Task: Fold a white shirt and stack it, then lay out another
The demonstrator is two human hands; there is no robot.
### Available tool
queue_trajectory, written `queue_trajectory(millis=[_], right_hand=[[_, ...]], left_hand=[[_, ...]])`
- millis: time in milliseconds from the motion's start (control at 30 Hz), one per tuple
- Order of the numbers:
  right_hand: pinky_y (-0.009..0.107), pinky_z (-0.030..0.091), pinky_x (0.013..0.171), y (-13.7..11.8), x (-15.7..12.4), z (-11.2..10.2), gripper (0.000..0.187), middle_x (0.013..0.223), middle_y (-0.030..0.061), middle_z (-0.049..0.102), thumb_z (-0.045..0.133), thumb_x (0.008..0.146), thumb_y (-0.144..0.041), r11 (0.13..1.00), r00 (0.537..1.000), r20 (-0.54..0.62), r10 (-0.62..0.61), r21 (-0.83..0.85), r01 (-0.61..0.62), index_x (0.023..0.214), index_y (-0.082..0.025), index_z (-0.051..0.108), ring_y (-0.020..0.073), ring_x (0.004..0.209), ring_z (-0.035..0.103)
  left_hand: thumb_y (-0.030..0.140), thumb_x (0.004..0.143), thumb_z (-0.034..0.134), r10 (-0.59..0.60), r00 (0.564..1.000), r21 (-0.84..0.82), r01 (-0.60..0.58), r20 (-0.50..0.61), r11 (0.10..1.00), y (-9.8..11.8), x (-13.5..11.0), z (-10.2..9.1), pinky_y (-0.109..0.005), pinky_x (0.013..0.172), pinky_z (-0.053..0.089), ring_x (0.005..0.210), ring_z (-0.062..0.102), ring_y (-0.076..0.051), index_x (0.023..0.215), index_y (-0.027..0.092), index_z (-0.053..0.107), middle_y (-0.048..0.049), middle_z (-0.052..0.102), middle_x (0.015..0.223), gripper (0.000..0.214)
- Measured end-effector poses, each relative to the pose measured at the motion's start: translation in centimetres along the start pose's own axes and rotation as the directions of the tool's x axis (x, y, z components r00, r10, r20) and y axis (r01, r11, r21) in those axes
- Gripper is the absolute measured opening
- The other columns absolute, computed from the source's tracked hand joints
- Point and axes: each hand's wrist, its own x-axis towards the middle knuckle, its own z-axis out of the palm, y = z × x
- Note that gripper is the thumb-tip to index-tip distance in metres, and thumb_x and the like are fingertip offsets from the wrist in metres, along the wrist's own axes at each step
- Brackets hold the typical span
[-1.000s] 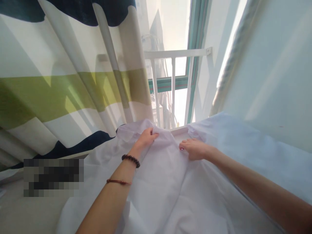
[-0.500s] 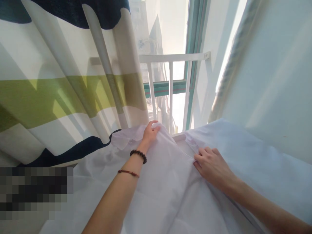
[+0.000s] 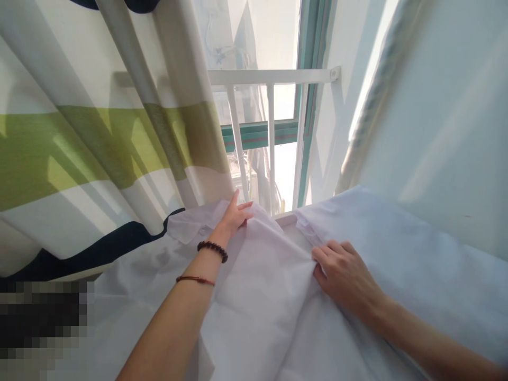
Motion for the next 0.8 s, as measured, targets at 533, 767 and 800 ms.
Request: queue_trajectory(millis=[533, 767, 800], right_hand=[[0.034, 0.029, 0.073, 0.2, -0.7, 0.3, 0.016, 0.076, 0.0016, 0.064, 0.062, 0.081, -0.007, 0.982, 0.986, 0.075, -0.152, -0.106, 0.159, 0.075, -0.021, 0.064, 0.0213, 0.077, 0.052], [0.034, 0.032, 0.074, -0.6, 0.1, -0.4, 0.021, 0.078, 0.0054, 0.066, 0.056, 0.085, -0.007, 0.956, 0.949, 0.282, -0.144, -0.209, 0.207, 0.076, -0.02, 0.069, 0.0221, 0.083, 0.056], [0.034, 0.033, 0.075, -0.8, 0.5, -0.7, 0.022, 0.08, 0.006, 0.066, 0.056, 0.085, -0.007, 0.955, 0.938, 0.317, -0.138, -0.208, 0.211, 0.076, -0.02, 0.07, 0.0222, 0.084, 0.056]], left_hand=[[0.032, 0.096, 0.043, 0.401, 0.823, 0.892, -0.45, 0.402, 0.03, -2.5, -6.3, 4.3, -0.047, 0.116, 0.022, 0.137, 0.035, -0.028, 0.135, 0.015, 0.049, -0.0129, 0.045, 0.145, 0.043], [0.046, 0.098, 0.034, 0.341, 0.812, 0.865, -0.502, 0.473, -0.004, -4.9, -5.3, 3.3, -0.051, 0.119, 0.006, 0.147, 0.012, -0.025, 0.149, 0.023, 0.032, -0.0067, 0.019, 0.159, 0.055], [0.045, 0.098, 0.034, 0.335, 0.815, 0.866, -0.5, 0.472, -0.002, -4.9, -5.3, 3.3, -0.051, 0.119, 0.005, 0.148, 0.01, -0.026, 0.149, 0.022, 0.032, -0.007, 0.018, 0.16, 0.056]])
